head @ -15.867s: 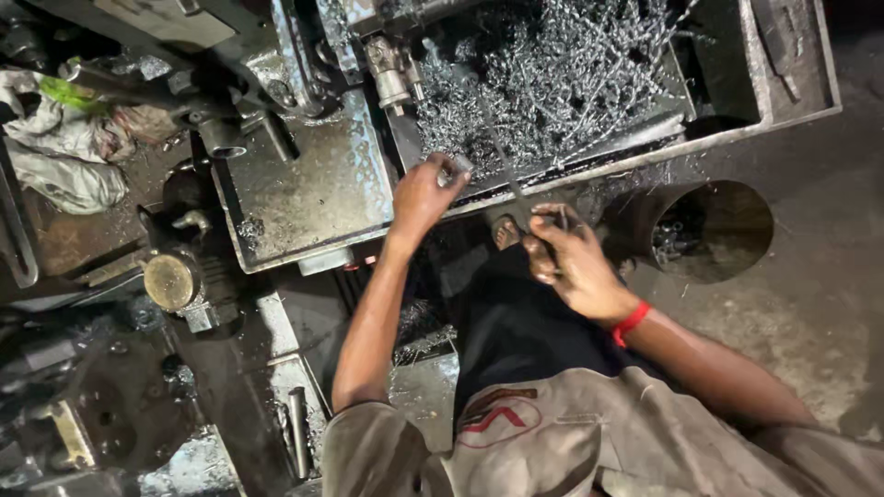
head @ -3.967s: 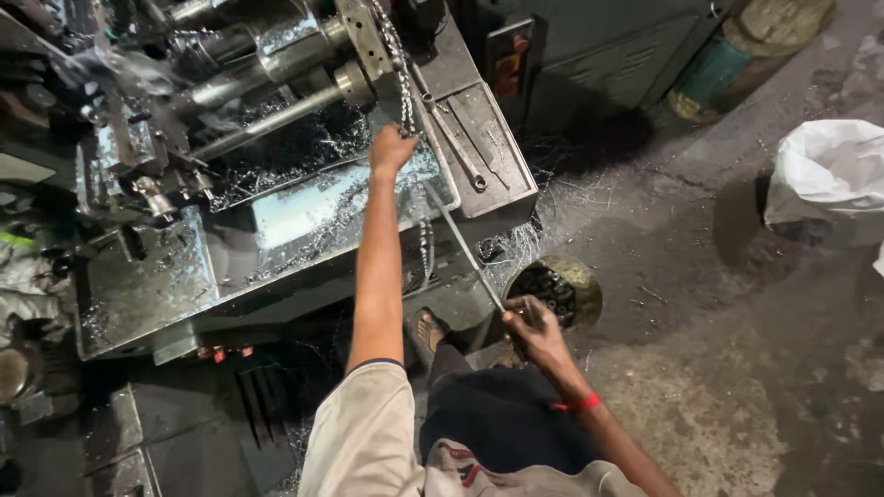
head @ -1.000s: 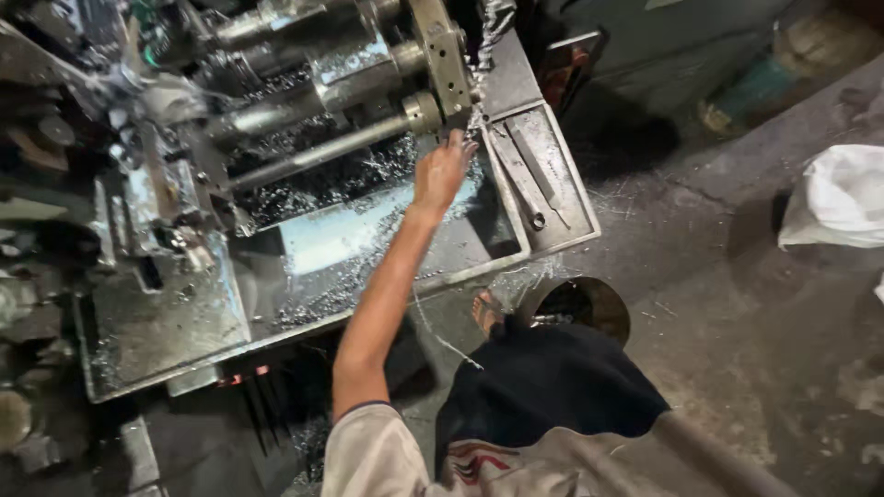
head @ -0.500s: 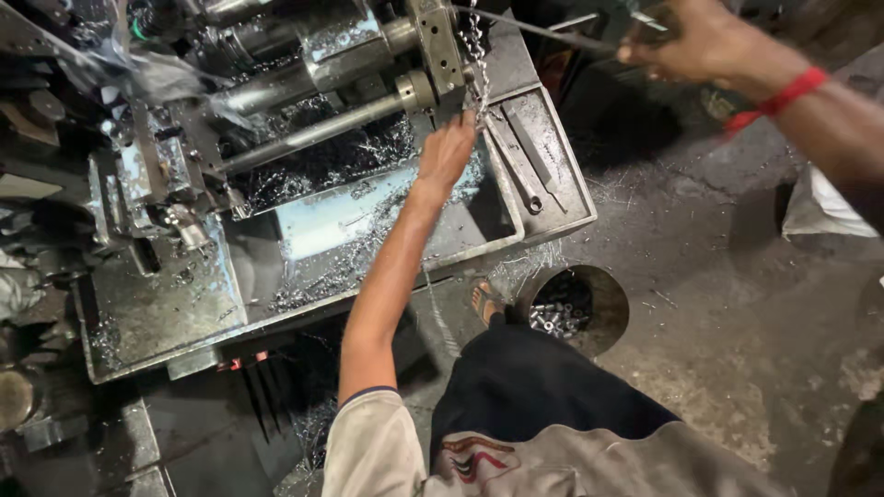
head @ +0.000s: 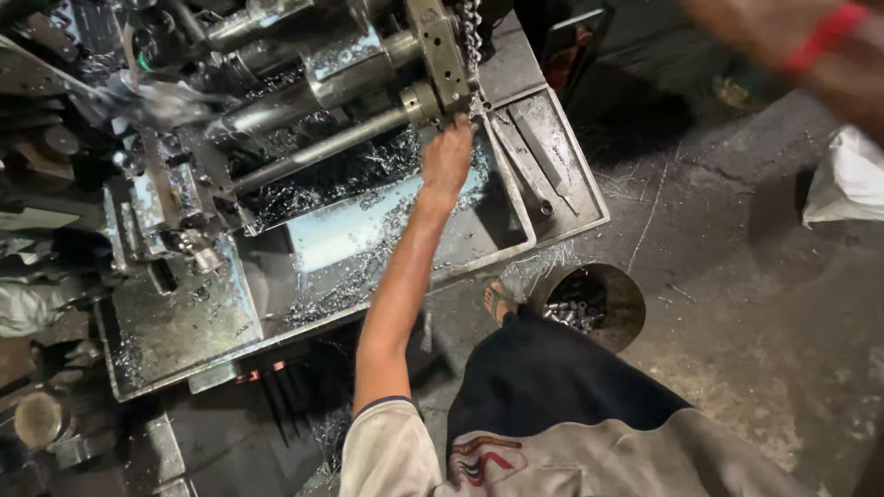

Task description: The person uses a long metal rod to sweep metal shavings from a machine tray into a bucket. They repeatedly clear the tray and floor area around the machine, occasionally picking up small metal parts by hand and placing them into the bucket.

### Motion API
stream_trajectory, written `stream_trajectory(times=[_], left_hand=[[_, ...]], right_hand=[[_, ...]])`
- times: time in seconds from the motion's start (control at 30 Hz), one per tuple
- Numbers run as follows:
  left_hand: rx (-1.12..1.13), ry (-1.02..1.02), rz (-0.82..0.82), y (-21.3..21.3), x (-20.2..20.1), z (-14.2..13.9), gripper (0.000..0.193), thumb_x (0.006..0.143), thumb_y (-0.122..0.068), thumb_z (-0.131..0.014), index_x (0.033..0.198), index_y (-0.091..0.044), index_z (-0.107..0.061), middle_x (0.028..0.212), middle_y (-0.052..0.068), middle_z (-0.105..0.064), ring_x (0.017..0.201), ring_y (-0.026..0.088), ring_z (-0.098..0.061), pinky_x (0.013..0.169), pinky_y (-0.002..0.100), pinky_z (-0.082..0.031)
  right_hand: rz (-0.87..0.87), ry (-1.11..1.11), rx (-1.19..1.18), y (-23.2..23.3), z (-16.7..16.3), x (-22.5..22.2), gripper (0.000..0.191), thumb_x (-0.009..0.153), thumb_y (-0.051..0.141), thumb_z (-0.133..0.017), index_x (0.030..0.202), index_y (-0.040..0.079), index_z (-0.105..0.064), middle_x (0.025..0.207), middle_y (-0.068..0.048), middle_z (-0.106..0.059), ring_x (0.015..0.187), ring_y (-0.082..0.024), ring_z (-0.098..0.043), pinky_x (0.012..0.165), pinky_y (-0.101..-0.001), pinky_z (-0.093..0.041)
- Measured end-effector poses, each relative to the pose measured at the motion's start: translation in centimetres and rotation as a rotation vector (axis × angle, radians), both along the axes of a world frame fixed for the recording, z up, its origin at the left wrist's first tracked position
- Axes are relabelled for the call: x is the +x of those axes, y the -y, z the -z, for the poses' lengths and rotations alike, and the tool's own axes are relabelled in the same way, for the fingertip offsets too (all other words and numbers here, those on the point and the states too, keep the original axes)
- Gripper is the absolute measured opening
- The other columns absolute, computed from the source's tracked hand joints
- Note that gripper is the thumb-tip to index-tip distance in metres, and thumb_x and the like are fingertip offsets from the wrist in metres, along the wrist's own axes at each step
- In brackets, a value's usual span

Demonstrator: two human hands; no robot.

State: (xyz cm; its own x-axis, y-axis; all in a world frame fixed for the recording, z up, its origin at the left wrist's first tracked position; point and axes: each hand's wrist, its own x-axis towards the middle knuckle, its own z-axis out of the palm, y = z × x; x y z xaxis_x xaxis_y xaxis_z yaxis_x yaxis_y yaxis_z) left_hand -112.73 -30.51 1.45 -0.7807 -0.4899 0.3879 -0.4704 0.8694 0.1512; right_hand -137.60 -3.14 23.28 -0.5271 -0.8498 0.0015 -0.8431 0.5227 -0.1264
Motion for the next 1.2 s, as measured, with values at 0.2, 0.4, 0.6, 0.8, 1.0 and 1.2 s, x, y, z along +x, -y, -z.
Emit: stream_trajectory(times=[0.2,0.4,0.6,0.8,1.0,1.2], left_hand=[[-0.152,-0.047,0.009,-0.7,0.9,0.5,0.019,0.105,-0.025,-0.054,0.094,-0.009,-0.055,0.078,0.01,-0.068,0.064,0.028,-0.073,0.049,0.039,-0.058],[-0.266,-0.068,0.182,-2.6,4.5,1.6,0.004,0.095,-0.011,-0.059,0.094,-0.009,-0.054,0.083,0.009,-0.065,0.072,0.026,-0.072,0.055,0.037,-0.059],[-0.244,-0.06,0.368,-5.4,10.0,2.5,0.007,0.094,-0.008,-0.058,0.101,-0.006,-0.055,0.094,0.013,-0.067,0.079,0.028,-0.071,0.063,0.037,-0.06],[-0.186,-0.007,0.414,-7.9,14.9,2.2,0.011,0.095,-0.01,-0.06,0.105,-0.006,-0.058,0.094,0.01,-0.067,0.085,0.028,-0.072,0.068,0.04,-0.061],[-0.181,0.029,0.528,-9.6,17.8,3.6,0.022,0.099,-0.01,-0.056,0.119,-0.003,-0.059,0.111,0.017,-0.071,0.093,0.033,-0.072,0.069,0.042,-0.061],[-0.222,0.061,0.57,-9.0,22.3,3.7,0.024,0.096,-0.013,-0.056,0.12,-0.008,-0.06,0.113,0.018,-0.071,0.093,0.036,-0.072,0.073,0.045,-0.061]], right_hand=[[0.289,0.304,-0.135,-7.2,2.8,-0.9,0.026,0.109,0.027,-0.061,0.106,0.002,-0.067,0.078,-0.011,-0.06,0.067,-0.024,-0.056,0.056,-0.0397,-0.043],[0.516,0.584,-0.275,-16.9,4.4,2.8,0.03,0.113,0.031,-0.057,0.105,0.003,-0.065,0.075,-0.007,-0.055,0.063,-0.019,-0.051,0.054,-0.0374,-0.039],[0.734,0.766,-0.34,-26.9,5.6,11.5,0.035,0.117,0.035,-0.052,0.104,0.004,-0.063,0.071,-0.003,-0.051,0.059,-0.015,-0.046,0.051,-0.0352,-0.035],[0.46,0.269,-0.019,-32.8,6.4,19.5,0.027,0.118,0.031,-0.056,0.114,0.006,-0.066,0.066,-0.011,-0.058,0.054,-0.02,-0.053,0.052,-0.0366,-0.041],[0.3,0.007,0.242,-39.0,8.0,26.6,0.029,0.112,0.029,-0.057,0.131,0.01,-0.068,0.072,-0.017,-0.068,0.049,-0.024,-0.061,0.049,-0.0377,-0.049],[0.32,0.291,0.101,-37.6,11.9,29.5,0.029,0.107,0.027,-0.059,0.128,0.01,-0.068,0.082,-0.014,-0.072,0.052,-0.023,-0.067,0.047,-0.0383,-0.051]])
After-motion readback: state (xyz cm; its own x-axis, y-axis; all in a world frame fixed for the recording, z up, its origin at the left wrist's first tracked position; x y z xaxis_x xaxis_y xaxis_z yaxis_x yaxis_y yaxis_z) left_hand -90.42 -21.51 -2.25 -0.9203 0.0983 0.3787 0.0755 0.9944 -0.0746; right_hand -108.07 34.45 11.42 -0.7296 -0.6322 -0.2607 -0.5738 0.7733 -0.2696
